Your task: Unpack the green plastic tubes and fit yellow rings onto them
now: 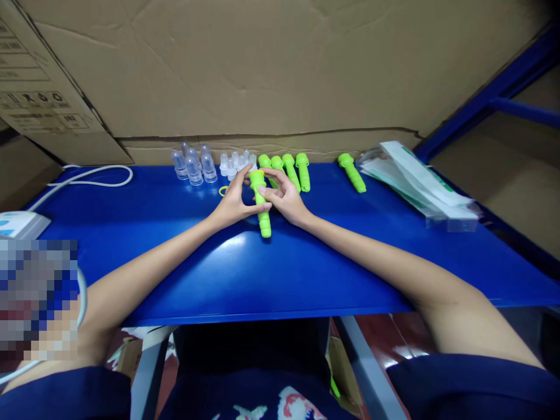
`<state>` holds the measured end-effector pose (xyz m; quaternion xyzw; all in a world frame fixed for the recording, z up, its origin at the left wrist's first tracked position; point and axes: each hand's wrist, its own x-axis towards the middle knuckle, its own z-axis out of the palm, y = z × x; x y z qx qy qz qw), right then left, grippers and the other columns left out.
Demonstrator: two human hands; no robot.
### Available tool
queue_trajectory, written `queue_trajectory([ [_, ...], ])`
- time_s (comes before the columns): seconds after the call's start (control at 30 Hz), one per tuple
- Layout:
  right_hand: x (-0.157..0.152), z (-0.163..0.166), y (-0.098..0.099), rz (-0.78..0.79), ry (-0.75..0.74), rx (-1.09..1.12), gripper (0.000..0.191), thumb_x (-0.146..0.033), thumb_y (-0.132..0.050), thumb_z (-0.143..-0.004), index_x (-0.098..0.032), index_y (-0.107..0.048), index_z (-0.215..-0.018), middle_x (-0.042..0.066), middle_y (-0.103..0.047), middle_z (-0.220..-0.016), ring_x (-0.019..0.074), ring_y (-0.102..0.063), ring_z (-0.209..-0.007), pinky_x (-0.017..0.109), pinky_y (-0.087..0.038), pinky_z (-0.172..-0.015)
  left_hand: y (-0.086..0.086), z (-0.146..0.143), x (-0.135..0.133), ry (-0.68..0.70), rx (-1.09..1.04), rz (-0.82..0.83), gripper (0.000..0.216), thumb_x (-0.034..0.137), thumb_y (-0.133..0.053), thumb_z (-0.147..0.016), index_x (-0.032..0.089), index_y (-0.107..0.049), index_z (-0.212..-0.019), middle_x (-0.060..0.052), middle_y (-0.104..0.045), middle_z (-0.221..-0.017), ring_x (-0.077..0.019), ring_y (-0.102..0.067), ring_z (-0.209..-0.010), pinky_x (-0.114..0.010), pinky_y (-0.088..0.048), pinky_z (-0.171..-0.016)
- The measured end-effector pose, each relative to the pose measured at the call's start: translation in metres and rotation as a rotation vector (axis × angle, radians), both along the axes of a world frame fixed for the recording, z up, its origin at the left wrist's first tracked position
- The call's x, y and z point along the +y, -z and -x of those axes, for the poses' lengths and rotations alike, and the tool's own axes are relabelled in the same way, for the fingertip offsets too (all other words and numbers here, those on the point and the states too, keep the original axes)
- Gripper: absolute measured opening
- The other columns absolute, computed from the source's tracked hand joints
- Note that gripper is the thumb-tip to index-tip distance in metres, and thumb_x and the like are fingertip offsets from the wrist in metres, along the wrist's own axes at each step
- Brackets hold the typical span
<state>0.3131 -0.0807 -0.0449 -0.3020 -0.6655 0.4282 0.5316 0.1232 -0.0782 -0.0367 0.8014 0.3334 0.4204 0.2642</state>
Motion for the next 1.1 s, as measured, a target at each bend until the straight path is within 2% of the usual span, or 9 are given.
queue_trajectory([
  [0.17, -0.001, 0.001, 0.000, 0.013, -0.010, 0.012, 0.066, -0.065, -0.078, -0.084, -0.029, -0.052, -0.133, 0.011, -0.055, -0.148, 0.0293, -0.069, -0.123, 0.052, -0.063, -0.106, -0.003, 0.002, 0.000, 0.017, 0.021, -0.046, 0.091, 0.055, -0.084, -0.077, 0.020, -0.042, -0.149, -0.018, -0.048, -0.155, -0.0322, -0.049, -0.146, -0.047, -0.040, -0.124],
  [0.33, 0.001, 0.001, 0.003, -0.001, 0.031, -0.005, 0.071, -0.069, -0.076, -0.084, -0.029, -0.049, -0.136, 0.012, -0.052, -0.152, 0.0243, -0.076, -0.101, 0.050, -0.066, -0.098, -0.007, 0.001, -0.002, 0.066, 0.018, 0.002, 0.094, 0.057, -0.082, -0.080, 0.020, -0.036, -0.155, -0.019, -0.046, -0.161, -0.0350, -0.046, -0.151, -0.050, -0.040, -0.125],
  [0.43, 0.001, 0.000, 0.003, -0.007, 0.051, -0.015, 0.072, -0.071, -0.075, -0.084, -0.030, -0.048, -0.136, 0.012, -0.052, -0.152, 0.0231, -0.077, -0.096, 0.049, -0.067, -0.094, -0.007, 0.000, -0.002, 0.057, 0.024, 0.048, 0.099, 0.059, -0.084, -0.079, 0.022, -0.036, -0.156, -0.019, -0.047, -0.162, -0.0374, -0.050, -0.149, -0.052, -0.046, -0.118],
  [0.57, -0.001, 0.000, 0.000, 0.005, 0.065, -0.011, 0.071, -0.072, -0.075, -0.083, -0.030, -0.050, -0.135, 0.012, -0.053, -0.153, 0.0252, -0.078, -0.099, 0.049, -0.068, -0.093, -0.006, -0.001, -0.002, 0.033, 0.016, 0.058, 0.100, 0.059, -0.085, -0.078, 0.025, -0.036, -0.158, -0.020, -0.050, -0.160, -0.0383, -0.055, -0.144, -0.049, -0.054, -0.106],
  [0.7, -0.002, 0.001, -0.002, 0.014, 0.102, -0.023, 0.075, -0.076, -0.076, -0.080, -0.030, -0.052, -0.134, 0.012, -0.055, -0.151, 0.0267, -0.076, -0.101, 0.051, -0.068, -0.095, -0.005, -0.001, -0.003, 0.011, 0.011, 0.024, 0.098, 0.057, -0.085, -0.080, 0.025, -0.038, -0.159, -0.019, -0.052, -0.159, -0.0364, -0.060, -0.139, -0.047, -0.056, -0.104],
  [0.87, 0.001, 0.000, 0.000, -0.015, 0.149, -0.020, 0.071, -0.077, -0.075, -0.079, -0.029, -0.054, -0.126, 0.012, -0.058, -0.143, 0.0293, -0.073, -0.114, 0.051, -0.066, -0.099, -0.006, -0.003, -0.005, -0.016, 0.024, 0.004, 0.097, 0.053, -0.086, -0.080, 0.025, -0.039, -0.160, -0.020, -0.050, -0.162, -0.0352, -0.064, -0.133, -0.045, -0.058, -0.100],
  [1.1, 0.005, -0.002, 0.007, 0.010, 0.135, 0.002, 0.062, -0.074, -0.075, -0.082, -0.029, -0.052, -0.117, 0.011, -0.057, -0.138, 0.0273, -0.076, -0.109, 0.052, -0.067, -0.095, -0.005, -0.006, -0.011, -0.040, 0.039, -0.063, 0.084, 0.051, -0.081, -0.088, 0.017, -0.044, -0.156, -0.021, -0.057, -0.155, -0.0288, -0.070, -0.123, -0.042, -0.056, -0.105],
])
